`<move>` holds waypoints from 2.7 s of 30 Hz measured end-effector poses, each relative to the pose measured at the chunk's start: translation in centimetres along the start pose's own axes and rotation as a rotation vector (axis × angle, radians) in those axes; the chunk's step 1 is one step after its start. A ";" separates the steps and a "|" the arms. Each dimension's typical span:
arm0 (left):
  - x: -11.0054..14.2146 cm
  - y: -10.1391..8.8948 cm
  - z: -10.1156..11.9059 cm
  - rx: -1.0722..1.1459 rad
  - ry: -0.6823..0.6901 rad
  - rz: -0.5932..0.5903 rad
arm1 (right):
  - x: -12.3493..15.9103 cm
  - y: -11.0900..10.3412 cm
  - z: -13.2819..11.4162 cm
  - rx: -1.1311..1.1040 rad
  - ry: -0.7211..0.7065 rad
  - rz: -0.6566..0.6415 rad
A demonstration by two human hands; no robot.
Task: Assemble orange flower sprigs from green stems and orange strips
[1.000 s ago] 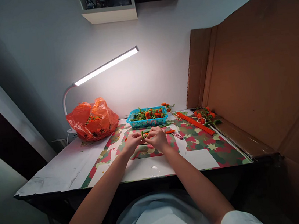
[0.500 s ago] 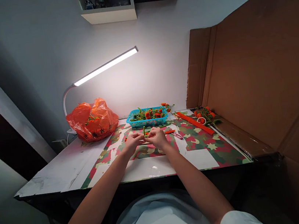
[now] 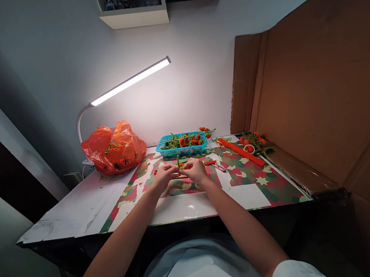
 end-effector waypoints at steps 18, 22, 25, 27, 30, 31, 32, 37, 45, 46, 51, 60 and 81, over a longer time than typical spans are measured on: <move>0.3 0.4 0.5 0.061 0.035 0.033 | 0.8 -0.3 -1.2 0.264 -0.167 0.132; 0.5 0.6 0.6 0.037 0.056 -0.028 | 0.9 -0.3 -1.4 0.298 -0.185 0.119; 0.5 0.7 0.7 -0.006 0.074 -0.031 | 0.9 -0.3 -1.3 0.307 -0.193 0.114; 0.6 0.6 0.8 -0.023 0.095 -0.018 | 0.9 -0.3 -1.4 0.323 -0.200 0.111; 0.6 0.6 0.9 -0.024 0.109 -0.002 | 1.1 -0.3 -1.7 0.353 -0.216 0.096; 0.6 0.5 0.9 -0.023 0.108 0.005 | 1.1 -0.3 -1.7 0.363 -0.224 0.098; 0.5 0.5 0.9 -0.021 0.105 0.012 | 1.1 -0.3 -1.7 0.372 -0.233 0.108; 0.2 0.3 0.8 0.001 0.082 0.022 | 1.1 -0.4 -1.4 0.391 -0.271 0.192; 0.5 0.4 1.0 0.013 0.088 -0.023 | 1.1 -0.3 -1.2 0.410 -0.302 0.178; 0.5 0.4 1.0 0.012 0.090 -0.026 | 1.1 -0.3 -1.2 0.410 -0.301 0.176; 0.4 0.3 0.9 -0.002 0.112 -0.023 | 1.0 -0.3 -1.1 0.431 -0.294 0.216; 0.5 0.6 0.7 -0.078 0.347 -0.022 | 0.8 0.0 -1.2 0.242 -0.201 0.216; -0.4 0.0 -0.2 -0.185 0.477 0.104 | 0.3 1.0 0.2 -0.283 0.139 0.058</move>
Point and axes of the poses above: each hand's wrist, its own x-axis away from the middle knuckle, its own y-axis out of the palm, z = x × y, the point moved 1 cm from there along -x, towards the middle knuckle, and after that the axes turned 6 degrees about x, right-handed, at the moved point
